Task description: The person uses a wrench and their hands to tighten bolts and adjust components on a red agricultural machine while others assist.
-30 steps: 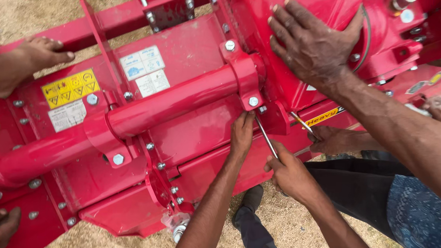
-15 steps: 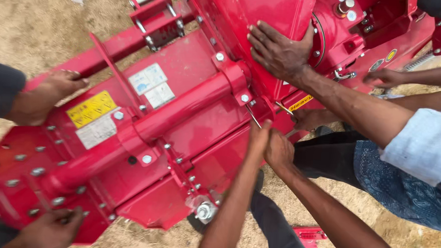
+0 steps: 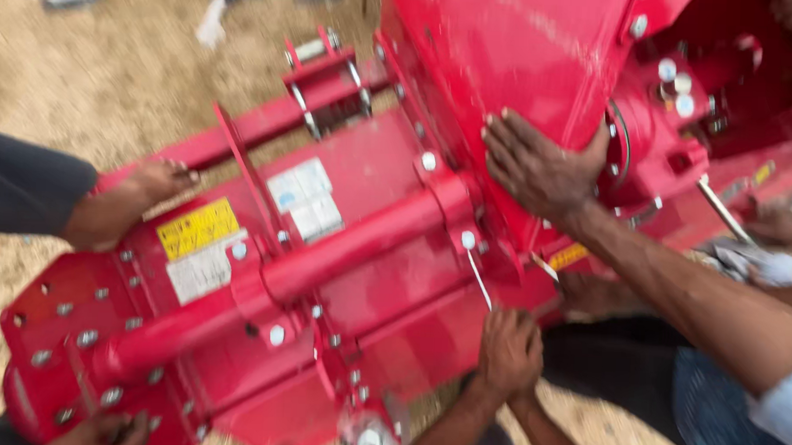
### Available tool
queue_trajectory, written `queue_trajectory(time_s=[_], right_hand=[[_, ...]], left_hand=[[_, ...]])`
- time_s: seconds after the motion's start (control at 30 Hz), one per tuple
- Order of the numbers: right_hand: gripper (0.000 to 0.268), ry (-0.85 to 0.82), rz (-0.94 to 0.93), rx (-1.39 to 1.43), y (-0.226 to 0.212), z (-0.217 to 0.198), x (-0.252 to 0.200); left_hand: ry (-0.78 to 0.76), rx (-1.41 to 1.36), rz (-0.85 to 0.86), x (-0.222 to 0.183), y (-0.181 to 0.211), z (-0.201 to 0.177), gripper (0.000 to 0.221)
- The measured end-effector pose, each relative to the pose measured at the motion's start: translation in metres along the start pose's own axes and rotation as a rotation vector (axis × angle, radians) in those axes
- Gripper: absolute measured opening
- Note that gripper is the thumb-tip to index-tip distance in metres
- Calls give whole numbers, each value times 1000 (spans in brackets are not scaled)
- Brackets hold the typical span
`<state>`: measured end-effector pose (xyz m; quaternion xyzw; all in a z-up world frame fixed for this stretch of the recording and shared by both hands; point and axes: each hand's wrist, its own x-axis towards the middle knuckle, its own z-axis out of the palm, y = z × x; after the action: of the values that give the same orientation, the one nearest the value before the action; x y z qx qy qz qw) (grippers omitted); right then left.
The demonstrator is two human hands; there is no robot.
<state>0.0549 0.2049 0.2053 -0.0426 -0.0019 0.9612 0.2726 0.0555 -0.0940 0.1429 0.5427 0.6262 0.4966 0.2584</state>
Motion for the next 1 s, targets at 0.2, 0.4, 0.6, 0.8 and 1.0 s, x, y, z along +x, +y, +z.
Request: queue_trajectory(time_s=[0.2,0.4,0.6,0.8,1.0], right_hand=[[139,-51,31,17,8,13,-3],[141,52,-13,-8,4,8,-3],[136,42,5,-11,-10,-5,-10],[136,51,-6,-49,-13,-17,-5],[131,119,-36,145,-11,-15,-14]], left_hand=[[-50,-18,28,-15,-22,20,20],[151,-165,-141,-10,-58,23,17],[409,-292,-411,35,-134,10,27],[201,-204,-280,72,-157,-5,31],[124,-383,-399,82,-187,8,33]])
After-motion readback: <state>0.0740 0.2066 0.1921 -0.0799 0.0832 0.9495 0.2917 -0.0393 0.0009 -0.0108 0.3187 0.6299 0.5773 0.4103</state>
